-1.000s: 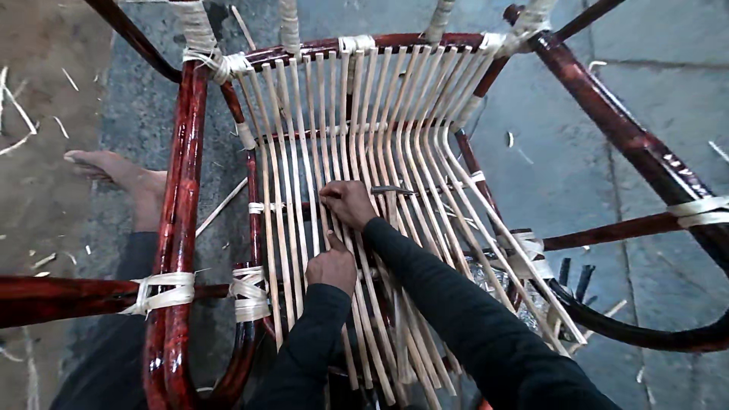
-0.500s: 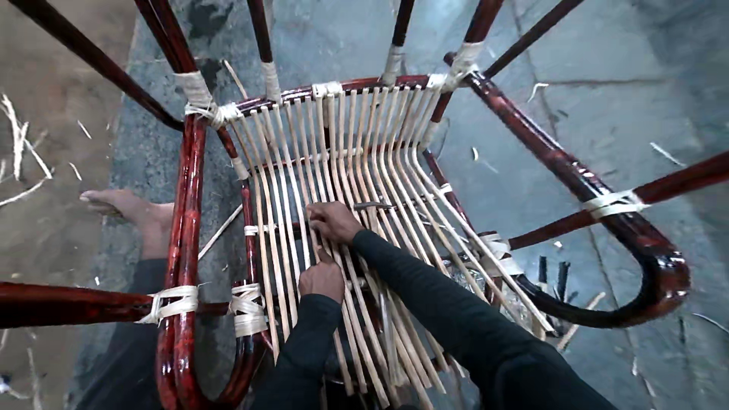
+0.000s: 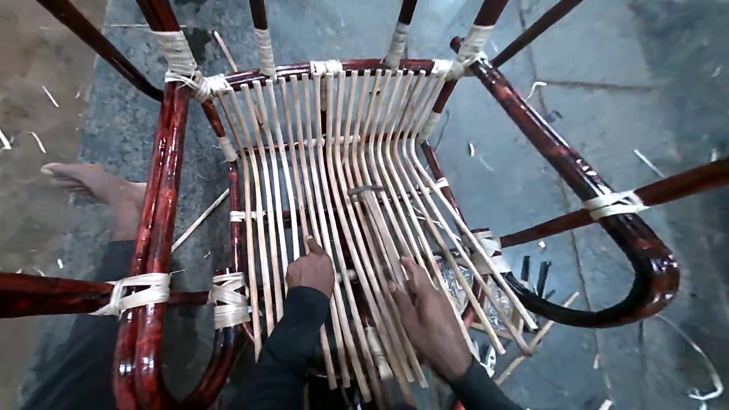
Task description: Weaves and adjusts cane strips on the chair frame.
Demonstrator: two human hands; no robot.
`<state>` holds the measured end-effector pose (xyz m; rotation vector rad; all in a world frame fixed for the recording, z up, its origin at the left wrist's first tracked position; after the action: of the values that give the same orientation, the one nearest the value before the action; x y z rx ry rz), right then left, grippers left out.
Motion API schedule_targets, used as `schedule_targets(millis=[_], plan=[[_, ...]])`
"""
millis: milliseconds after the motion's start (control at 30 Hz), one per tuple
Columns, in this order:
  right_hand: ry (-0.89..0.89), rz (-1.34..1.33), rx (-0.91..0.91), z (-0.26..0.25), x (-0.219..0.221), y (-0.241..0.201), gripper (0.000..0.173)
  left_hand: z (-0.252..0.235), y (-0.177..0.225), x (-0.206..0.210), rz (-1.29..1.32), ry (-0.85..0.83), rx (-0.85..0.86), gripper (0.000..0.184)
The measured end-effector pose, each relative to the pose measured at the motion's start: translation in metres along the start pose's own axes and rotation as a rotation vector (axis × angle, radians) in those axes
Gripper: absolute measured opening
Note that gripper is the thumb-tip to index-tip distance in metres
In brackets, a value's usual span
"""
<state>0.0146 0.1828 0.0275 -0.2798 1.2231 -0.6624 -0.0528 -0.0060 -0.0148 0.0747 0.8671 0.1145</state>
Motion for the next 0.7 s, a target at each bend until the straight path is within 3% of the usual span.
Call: schedule_targets(millis=[67,200,367,633,700], plan=[[0.061,0.044,-0.172,0.005,-0.009,-0.006,0.057,0.001,0.002,0.003,0.021,-0.054,-0.004,0.066],[-0.073,-0.036,-0.108,0.004,0.002,0.016,0.045,-0.001,0.0,0.001,0.049,-0.048,-0.018,0.066],[0.08,0.167,-0.317,0.013,0.002,0.017,0.047,-0.003,0.002,0.003,0.048,-0.046,-0.002,0.064],[0.166,0.133,-0.422,0.017,-0.002,0.004,0.046,-0.004,0.0,0.006,0.009,-0.028,0.005,0.059],[0.121,0.204,-0.347,0.01,0.003,0.006,0.047,-0.003,0.0,0.006,0.011,-0.037,0.0,0.06]])
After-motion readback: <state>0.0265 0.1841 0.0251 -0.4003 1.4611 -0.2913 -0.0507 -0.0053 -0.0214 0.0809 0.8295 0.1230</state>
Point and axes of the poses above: each hand's wrist, its own z-axis away from the middle knuckle, its own x-axis out of the palm, y = z × x, the point moved 6 cm from there along -z, towards the middle knuckle, and after that the axes turned 7 degrees about x, right-handed, at the moved point
